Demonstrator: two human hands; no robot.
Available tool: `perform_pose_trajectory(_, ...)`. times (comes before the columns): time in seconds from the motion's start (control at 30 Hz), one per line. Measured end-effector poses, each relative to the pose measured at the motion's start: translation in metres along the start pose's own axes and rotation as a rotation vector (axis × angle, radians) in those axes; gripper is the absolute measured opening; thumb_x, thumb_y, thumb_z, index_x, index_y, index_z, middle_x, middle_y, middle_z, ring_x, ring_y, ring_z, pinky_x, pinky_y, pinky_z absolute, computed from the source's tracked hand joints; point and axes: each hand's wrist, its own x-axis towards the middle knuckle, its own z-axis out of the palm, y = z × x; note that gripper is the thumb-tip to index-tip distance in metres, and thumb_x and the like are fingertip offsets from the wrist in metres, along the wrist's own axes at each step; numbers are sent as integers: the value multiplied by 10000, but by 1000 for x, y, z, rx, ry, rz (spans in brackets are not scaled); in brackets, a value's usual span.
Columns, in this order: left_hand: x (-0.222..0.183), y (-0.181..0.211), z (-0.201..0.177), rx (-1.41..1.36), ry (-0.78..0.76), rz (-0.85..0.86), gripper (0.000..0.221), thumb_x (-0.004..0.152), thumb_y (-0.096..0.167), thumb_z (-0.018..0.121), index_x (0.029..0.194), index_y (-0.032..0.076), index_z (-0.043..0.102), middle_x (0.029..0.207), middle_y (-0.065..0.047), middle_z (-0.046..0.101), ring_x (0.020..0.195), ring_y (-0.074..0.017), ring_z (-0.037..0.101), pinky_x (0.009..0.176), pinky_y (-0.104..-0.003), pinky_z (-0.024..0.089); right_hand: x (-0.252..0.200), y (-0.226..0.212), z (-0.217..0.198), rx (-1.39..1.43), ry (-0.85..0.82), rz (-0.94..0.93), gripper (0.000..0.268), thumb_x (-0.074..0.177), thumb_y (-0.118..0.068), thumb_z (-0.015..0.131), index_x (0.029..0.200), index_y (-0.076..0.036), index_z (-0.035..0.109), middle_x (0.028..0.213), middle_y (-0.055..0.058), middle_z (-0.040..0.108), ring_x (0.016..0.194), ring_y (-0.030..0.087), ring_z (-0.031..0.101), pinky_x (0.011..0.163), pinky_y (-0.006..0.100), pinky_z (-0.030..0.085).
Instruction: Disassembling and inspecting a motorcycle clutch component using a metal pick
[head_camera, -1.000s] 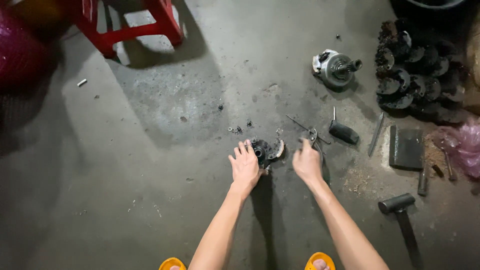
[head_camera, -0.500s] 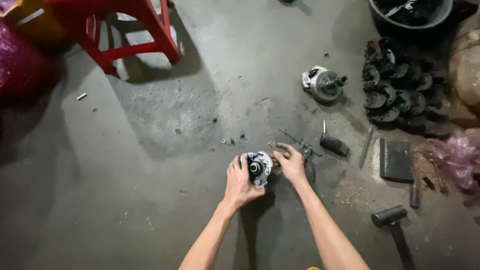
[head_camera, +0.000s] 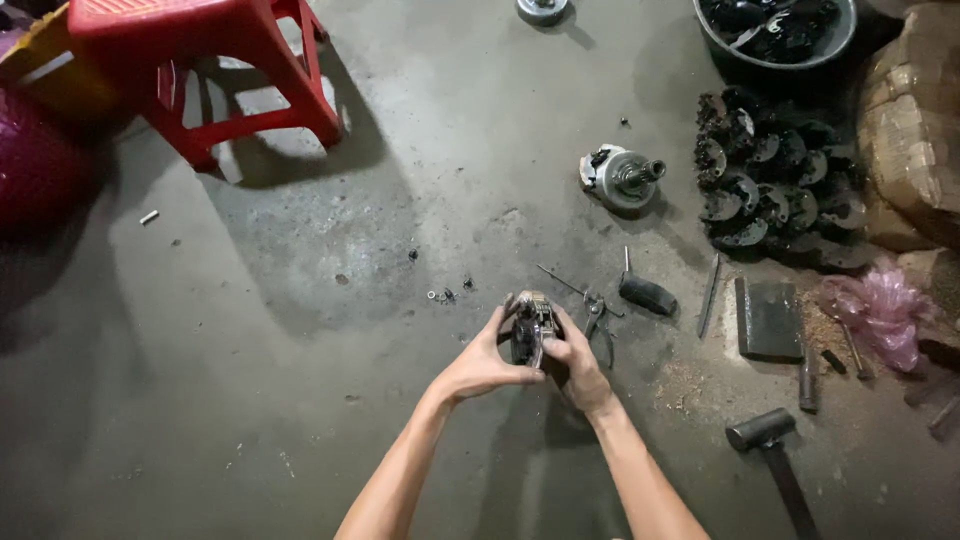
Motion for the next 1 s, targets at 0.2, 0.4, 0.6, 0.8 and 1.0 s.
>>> perform_pose_trajectory(0.2, 0, 13, 12, 2, -30, -14, 1337, 561, 260, 987, 1620, 100, 188, 1601, -258, 290, 1394, -560, 378, 1057, -632, 487, -10, 15, -12, -169, 72, -109, 877, 723, -295, 722, 1534, -111, 445, 1387, 170, 529, 1187, 260, 548, 795, 433, 652)
perform_pose_trajectory(0.4, -7, 28, 17, -25, 35, -1, 1205, 547, 275, 953, 1589, 198, 353, 1525, -212, 405, 1325, -519, 478, 1030, -600, 519, -4, 35, -29, -72, 123, -40, 837, 705, -186, 740, 1487, -94, 456, 1369, 183, 546, 1115, 255, 586, 718, 454, 679)
perform_pose_trajectory(0.6, 0, 10, 17, 181, 150, 342, 1197, 555, 337, 961, 1542, 26, 358, 1358, -301, 469, 1282, -515, 479, 1036, -605, 471, -16, -20, 12, -113, -93, -53, 1064, 742, -551, 727, 1624, -112, 324, 1608, 235, 403, 1425, 400, 372, 1094, 617, 382)
perform_pose_trajectory(0.8, -15, 49, 15, 1063, 84, 632, 1127, 627, 314, 872, 1578, 59, 324, 1487, -183, 438, 1355, -445, 409, 1045, -511, 435, 31, 24, -79, 379, -249, 485, 513, 1053, -579, 422, 1060, -192, 758, 832, 152, 782, 699, 260, 749, 738, 382, 596)
perform_pose_trajectory(1.0, -22, 59, 15, 303, 67, 222, 1450, 605, 453, 947, 1594, -36, 7, 1566, -467, 45, 1445, -673, 117, 1144, -784, 201, 3, -12, -13, 53, -252, 156, 851, 669, -278, 761, 1447, -55, 497, 1235, 292, 615, 898, 303, 650, 591, 443, 654)
